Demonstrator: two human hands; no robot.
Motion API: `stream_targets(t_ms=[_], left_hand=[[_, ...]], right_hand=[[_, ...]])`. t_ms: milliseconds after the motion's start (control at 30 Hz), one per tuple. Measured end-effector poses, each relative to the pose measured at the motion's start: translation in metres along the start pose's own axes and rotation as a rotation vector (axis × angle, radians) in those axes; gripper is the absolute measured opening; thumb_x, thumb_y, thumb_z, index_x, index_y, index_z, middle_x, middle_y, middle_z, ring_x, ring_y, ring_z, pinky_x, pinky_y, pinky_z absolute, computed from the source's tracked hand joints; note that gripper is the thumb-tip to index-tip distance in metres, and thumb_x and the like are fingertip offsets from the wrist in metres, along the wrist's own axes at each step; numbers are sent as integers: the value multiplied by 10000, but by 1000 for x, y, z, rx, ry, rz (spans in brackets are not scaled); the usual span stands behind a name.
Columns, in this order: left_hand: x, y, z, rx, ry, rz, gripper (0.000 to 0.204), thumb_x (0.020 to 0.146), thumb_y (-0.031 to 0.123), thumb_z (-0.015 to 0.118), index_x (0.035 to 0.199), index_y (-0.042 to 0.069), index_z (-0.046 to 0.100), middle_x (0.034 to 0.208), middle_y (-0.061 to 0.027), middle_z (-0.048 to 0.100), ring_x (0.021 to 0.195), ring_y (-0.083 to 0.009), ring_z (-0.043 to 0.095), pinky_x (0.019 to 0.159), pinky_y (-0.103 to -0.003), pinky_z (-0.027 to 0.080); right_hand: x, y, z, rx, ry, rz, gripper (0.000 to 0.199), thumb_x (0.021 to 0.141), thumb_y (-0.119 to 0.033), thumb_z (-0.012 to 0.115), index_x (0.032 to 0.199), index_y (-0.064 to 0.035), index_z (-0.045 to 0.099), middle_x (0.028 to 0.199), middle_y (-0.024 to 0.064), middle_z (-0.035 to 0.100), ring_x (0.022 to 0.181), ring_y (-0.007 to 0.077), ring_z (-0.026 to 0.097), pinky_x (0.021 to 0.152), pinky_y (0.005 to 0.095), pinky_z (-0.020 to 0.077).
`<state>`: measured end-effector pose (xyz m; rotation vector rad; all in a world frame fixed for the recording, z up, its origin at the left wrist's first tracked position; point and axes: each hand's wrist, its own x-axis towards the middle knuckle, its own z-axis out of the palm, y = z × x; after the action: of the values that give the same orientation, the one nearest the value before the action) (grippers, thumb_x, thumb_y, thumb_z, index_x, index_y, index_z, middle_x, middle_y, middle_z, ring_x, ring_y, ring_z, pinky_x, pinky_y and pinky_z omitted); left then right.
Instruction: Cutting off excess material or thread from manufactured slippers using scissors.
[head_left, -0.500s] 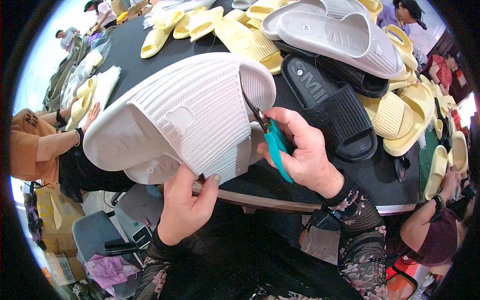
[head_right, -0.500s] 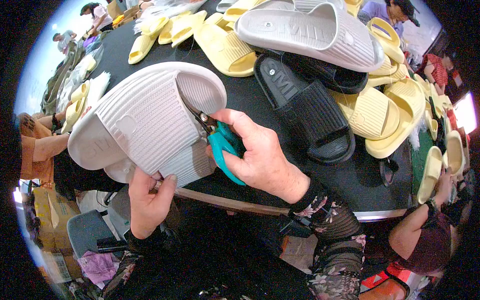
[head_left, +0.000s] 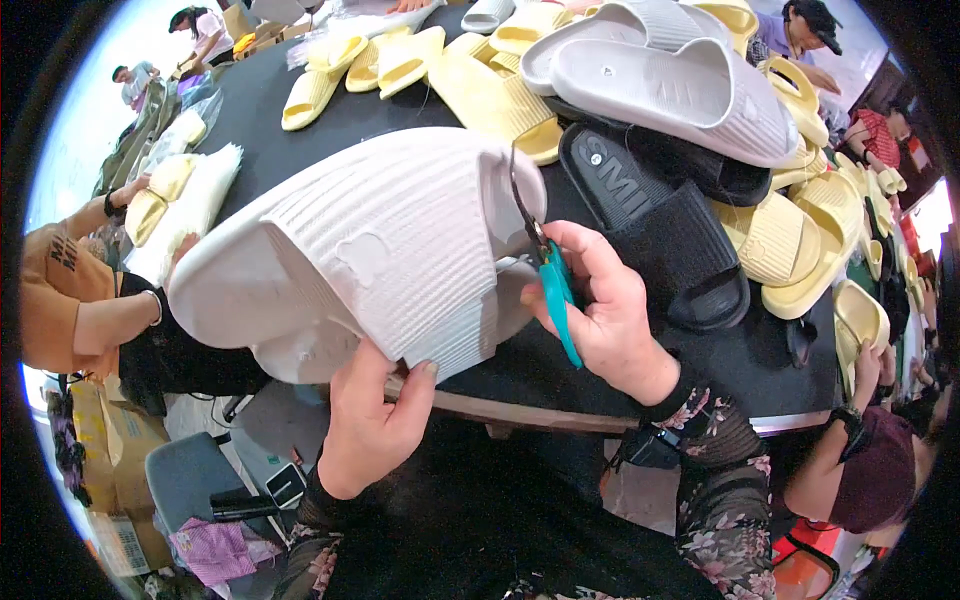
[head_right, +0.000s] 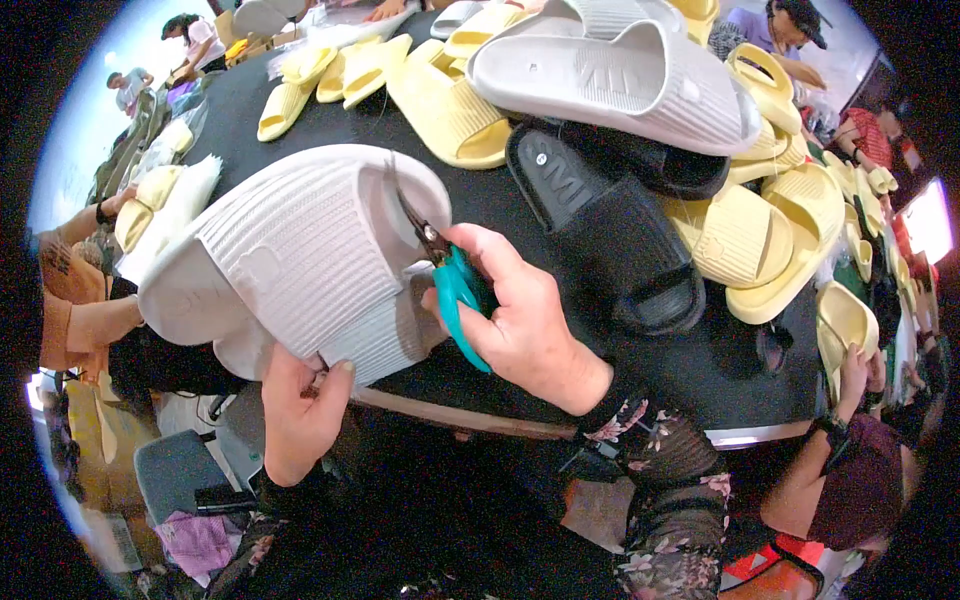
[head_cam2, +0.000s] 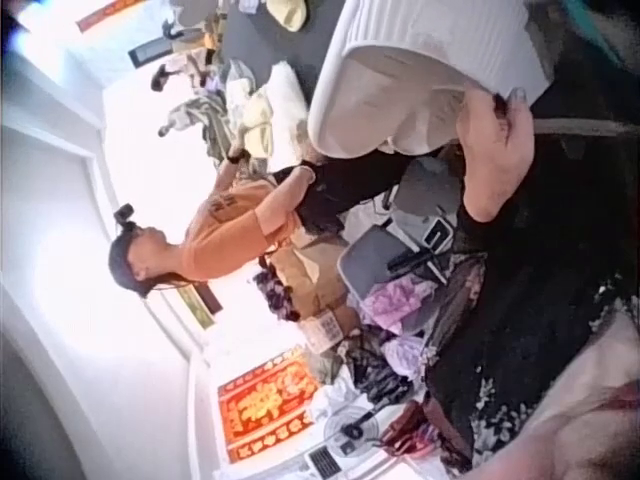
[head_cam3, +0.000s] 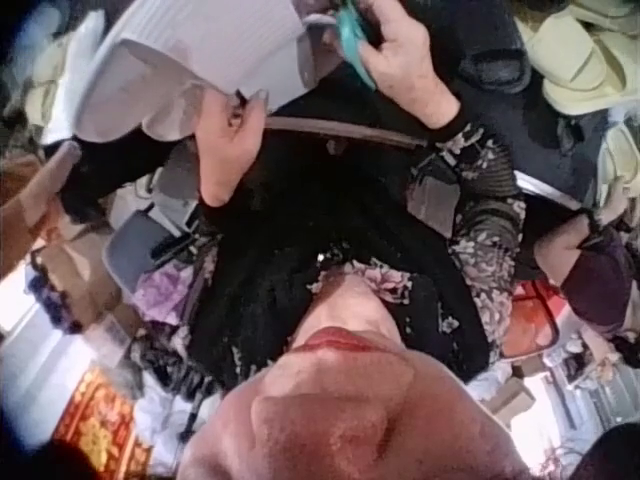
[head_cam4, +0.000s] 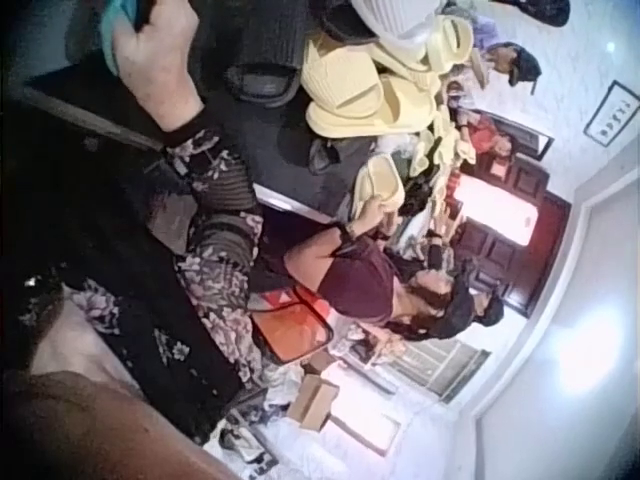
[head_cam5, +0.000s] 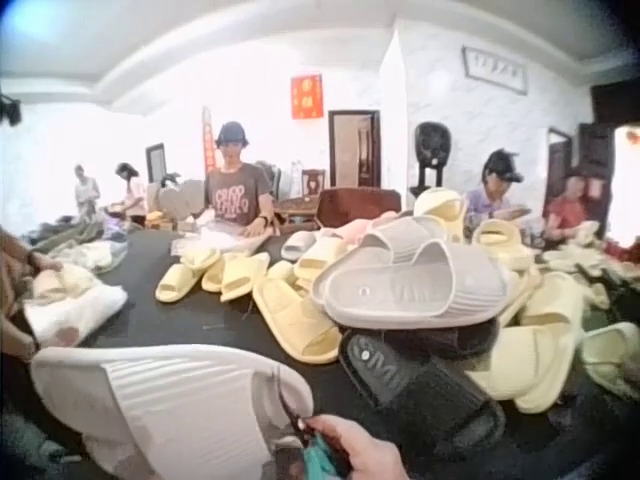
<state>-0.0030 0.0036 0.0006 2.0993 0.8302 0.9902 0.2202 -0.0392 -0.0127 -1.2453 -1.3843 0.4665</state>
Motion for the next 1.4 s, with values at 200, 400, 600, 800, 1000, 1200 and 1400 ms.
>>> stream_targets(t_ms=[200,400,600,800,1000,1200,1400], left_hand=[[14,-1,-5,-304,9,-193,396,817,-55,547,1189,-64,410,1030,-180,618,909,-211,626,758,-285,485],[28,-9,-25,-400,-44,-295,513,805,-109,481,1283,-90,296,1157,-208,549,1051,-223,567,856,-287,449],[49,-26,-17,-490,-120,-385,477,749,-87,498,1212,-75,384,1071,-162,584,931,-177,588,782,-257,455],[86,-29,16,-710,-384,-506,447,752,-35,542,1190,-5,455,864,-45,598,672,-86,535,535,-196,397],[112,8,50,-803,-506,-482,415,776,37,581,1171,1,458,838,-43,577,631,-79,514,521,-208,402],[116,-9,90,-832,-473,-346,382,789,75,591,1130,-10,443,776,-34,525,575,-82,493,477,-232,403],[102,-10,70,-676,-552,-290,638,889,134,546,1387,-13,177,823,-105,618,625,-127,565,539,-268,485]], right_hand=[[1,15,-4,363,110,357,401,812,20,620,1184,8,471,852,25,589,776,62,554,688,219,475],[4,24,-1,424,138,358,386,862,-98,632,1203,-26,466,823,-23,536,605,12,468,497,164,395],[-5,20,2,189,103,16,464,824,-56,675,1223,-14,442,903,0,553,760,19,514,641,188,452],[-10,-1,-4,-42,80,-155,488,767,-84,724,1195,-9,501,984,114,622,864,115,608,755,259,493],[-24,-8,-17,-79,231,-118,512,755,-2,714,1206,22,474,990,89,602,870,117,598,755,248,491],[-44,-37,-20,167,357,140,441,809,34,627,1208,35,438,935,48,581,823,80,570,729,216,476],[-94,-36,-29,14,385,245,449,824,-22,607,1238,-17,433,777,22,524,503,47,440,413,179,348]])
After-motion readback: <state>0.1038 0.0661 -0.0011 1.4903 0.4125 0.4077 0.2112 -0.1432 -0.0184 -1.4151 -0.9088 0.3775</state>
